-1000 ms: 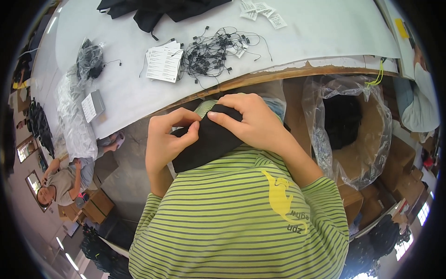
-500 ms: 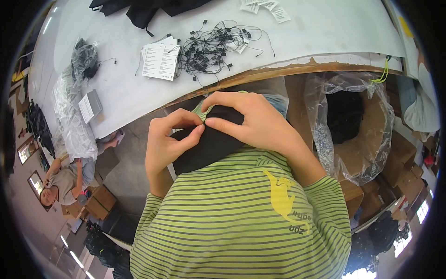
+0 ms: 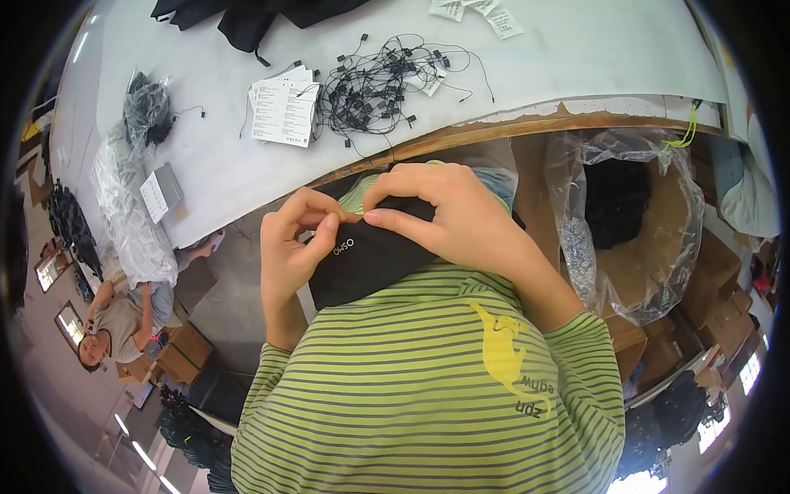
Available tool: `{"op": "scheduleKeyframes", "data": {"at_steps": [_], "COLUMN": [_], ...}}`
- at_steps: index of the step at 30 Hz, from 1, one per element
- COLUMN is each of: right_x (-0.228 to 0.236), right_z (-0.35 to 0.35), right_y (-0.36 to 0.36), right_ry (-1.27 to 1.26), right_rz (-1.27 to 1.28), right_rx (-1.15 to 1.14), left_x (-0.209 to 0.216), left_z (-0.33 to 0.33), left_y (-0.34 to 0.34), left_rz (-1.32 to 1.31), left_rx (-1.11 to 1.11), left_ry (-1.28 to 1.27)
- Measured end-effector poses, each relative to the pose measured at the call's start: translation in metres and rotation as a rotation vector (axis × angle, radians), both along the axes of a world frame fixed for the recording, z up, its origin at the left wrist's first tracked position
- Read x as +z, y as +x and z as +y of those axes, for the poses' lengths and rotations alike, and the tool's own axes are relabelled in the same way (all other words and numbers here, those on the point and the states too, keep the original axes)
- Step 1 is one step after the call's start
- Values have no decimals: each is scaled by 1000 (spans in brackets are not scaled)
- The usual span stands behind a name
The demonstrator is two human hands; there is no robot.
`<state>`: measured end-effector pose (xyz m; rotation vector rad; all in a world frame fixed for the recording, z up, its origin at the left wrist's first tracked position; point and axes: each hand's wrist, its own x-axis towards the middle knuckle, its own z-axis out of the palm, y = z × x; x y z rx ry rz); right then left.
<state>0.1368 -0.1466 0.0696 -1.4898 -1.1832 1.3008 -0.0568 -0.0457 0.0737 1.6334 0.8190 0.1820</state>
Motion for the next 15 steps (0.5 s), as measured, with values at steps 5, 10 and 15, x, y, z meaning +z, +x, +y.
{"op": "scheduleKeyframes", "data": {"at_steps": [5, 10, 15], "right_x": [0, -2, 1], "right_z": [1, 0, 0], "right_y": [1, 1, -1], "right_ry": [-9, 10, -15], "right_rz": [0, -15, 20], "right_rx": [-8, -43, -92], "left_x": [0, 3, -2], "left_z": [0, 0, -1], "left_y": [3, 4, 3], "left_rz": [-29, -21, -73], "left_rx": [36, 15, 21], "left_ry": [-102, -42, 104]}}
